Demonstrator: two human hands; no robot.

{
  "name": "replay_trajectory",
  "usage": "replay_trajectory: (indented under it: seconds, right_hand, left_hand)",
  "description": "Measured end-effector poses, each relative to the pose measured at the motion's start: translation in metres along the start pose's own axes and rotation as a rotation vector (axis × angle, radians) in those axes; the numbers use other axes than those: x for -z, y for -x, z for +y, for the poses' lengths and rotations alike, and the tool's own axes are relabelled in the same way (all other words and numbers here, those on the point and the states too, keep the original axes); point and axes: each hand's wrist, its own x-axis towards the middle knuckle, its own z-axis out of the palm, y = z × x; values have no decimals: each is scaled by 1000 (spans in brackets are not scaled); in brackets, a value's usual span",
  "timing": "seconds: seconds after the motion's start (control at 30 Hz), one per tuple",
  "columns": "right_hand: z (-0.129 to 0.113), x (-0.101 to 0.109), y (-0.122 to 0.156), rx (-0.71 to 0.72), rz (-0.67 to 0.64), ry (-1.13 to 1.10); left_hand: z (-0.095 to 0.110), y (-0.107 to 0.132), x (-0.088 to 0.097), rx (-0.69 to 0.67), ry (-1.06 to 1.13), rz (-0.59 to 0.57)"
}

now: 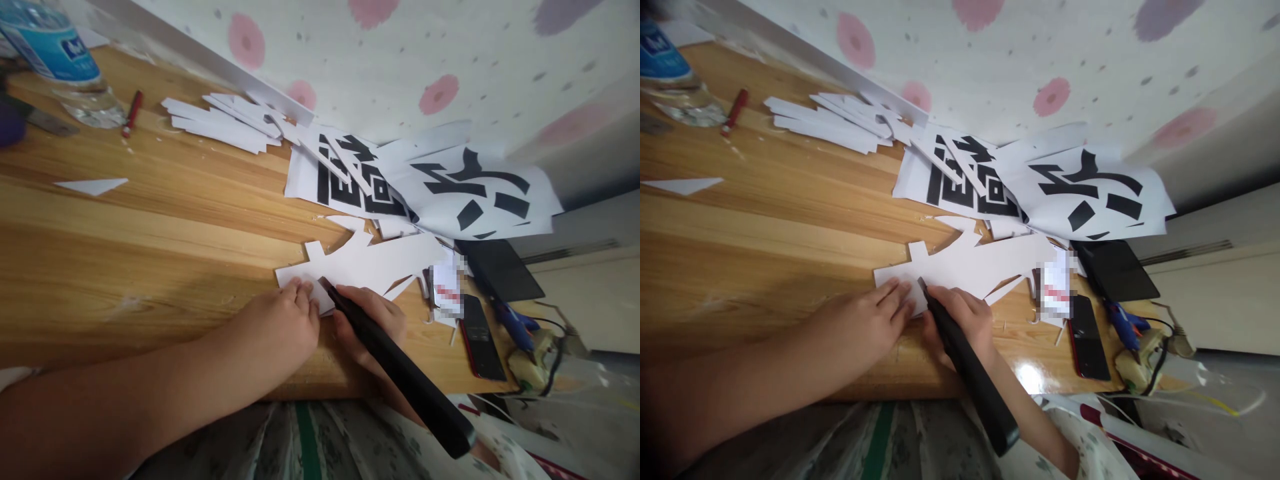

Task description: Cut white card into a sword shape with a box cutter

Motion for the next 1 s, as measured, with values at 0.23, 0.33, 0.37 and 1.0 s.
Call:
replay_trajectory:
  seconds: [0.23, 0.33, 0.37, 1.0]
  right_hand:
    - [-1, 1, 0, -16, -17, 2]
    - [-1, 2, 0, -24, -22, 8]
    - [-1, 2, 0, -25, -20, 10]
    - [0, 4, -5, 138, -58, 40]
  left_hand:
    - [1, 2, -2, 14, -4, 50]
    - [1, 2, -3, 16, -9, 89]
    - [1, 2, -3, 16, -9, 93]
    - [5, 0, 3, 61, 4, -32]
